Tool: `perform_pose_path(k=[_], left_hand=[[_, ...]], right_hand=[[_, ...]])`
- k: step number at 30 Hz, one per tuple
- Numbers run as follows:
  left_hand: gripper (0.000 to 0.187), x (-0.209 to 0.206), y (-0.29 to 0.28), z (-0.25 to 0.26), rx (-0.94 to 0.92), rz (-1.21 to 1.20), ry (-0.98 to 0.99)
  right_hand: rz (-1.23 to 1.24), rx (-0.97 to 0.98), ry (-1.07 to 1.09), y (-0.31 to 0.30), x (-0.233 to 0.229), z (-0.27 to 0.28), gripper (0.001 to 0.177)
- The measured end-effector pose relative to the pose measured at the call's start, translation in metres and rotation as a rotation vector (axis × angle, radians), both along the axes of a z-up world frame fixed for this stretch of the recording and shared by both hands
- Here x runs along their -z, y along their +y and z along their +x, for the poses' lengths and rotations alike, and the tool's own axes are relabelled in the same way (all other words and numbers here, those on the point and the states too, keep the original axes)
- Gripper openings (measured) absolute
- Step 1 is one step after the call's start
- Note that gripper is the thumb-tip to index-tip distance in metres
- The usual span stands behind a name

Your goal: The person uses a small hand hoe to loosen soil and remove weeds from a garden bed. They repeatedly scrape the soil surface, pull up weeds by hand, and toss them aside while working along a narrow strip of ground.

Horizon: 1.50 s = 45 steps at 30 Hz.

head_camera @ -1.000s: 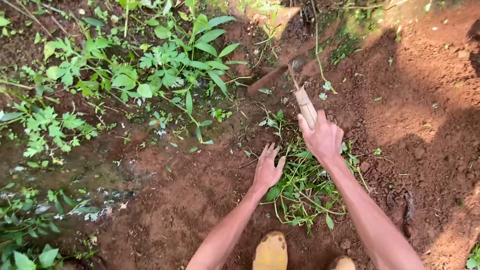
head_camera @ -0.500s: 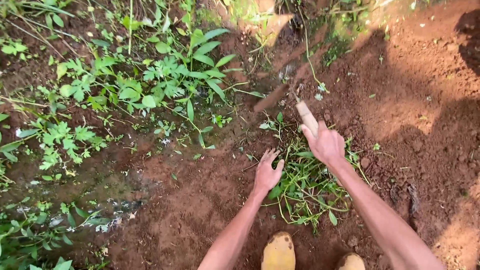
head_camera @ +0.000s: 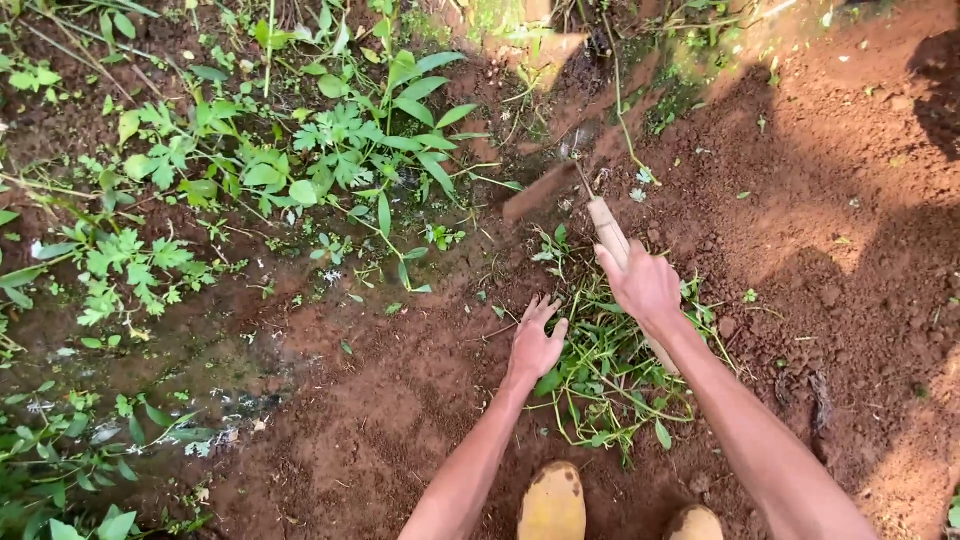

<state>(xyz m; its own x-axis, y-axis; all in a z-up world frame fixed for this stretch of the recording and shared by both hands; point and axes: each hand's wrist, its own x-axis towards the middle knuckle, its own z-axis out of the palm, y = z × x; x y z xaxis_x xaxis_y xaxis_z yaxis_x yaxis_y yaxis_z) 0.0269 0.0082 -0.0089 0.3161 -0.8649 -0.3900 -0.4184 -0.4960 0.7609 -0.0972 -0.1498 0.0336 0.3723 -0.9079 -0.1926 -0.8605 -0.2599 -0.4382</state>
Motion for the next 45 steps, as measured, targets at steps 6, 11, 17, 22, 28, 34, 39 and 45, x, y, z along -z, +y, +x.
perform_pose_path(k=[6,11,17,22,28,34,39,45], left_hand=[[0.037,0.016,0.014,-0.001,-0.276,-0.395,-0.187],[0.043,0.033,0.016,0.022,-0.565,-0.466,-0.321],[0.055,0.020,0.004,0.013,-0.446,-0.171,-0.188],[0.069,0.036,0.010,-0.009,-0.294,-0.167,-0.221],[0.061,0.014,0.011,0.000,-0.139,-0.045,-0.111],[0.060,-0.011,0.003,0.013,-0.075,0.085,-0.087],[0.065,-0.013,0.018,0.002,-0.053,0.069,-0.099],[0.064,0.003,0.013,0.002,-0.077,-0.051,-0.159]], right_hand=[[-0.006,-0.237,0.461,-0.005,0.017,-0.007,0.066],[0.126,-0.257,0.593,0.010,0.010,-0.074,0.067],[0.188,-0.308,0.622,0.022,-0.012,-0.131,0.081],[0.100,-0.236,0.489,0.018,-0.046,-0.114,0.072],[-0.020,0.095,-0.163,-0.016,0.000,-0.041,0.049],[0.023,0.124,0.169,-0.005,0.027,-0.034,0.061],[-0.039,0.246,-0.064,-0.020,0.015,-0.045,0.055],[0.045,0.165,0.130,-0.005,0.003,-0.020,0.064]])
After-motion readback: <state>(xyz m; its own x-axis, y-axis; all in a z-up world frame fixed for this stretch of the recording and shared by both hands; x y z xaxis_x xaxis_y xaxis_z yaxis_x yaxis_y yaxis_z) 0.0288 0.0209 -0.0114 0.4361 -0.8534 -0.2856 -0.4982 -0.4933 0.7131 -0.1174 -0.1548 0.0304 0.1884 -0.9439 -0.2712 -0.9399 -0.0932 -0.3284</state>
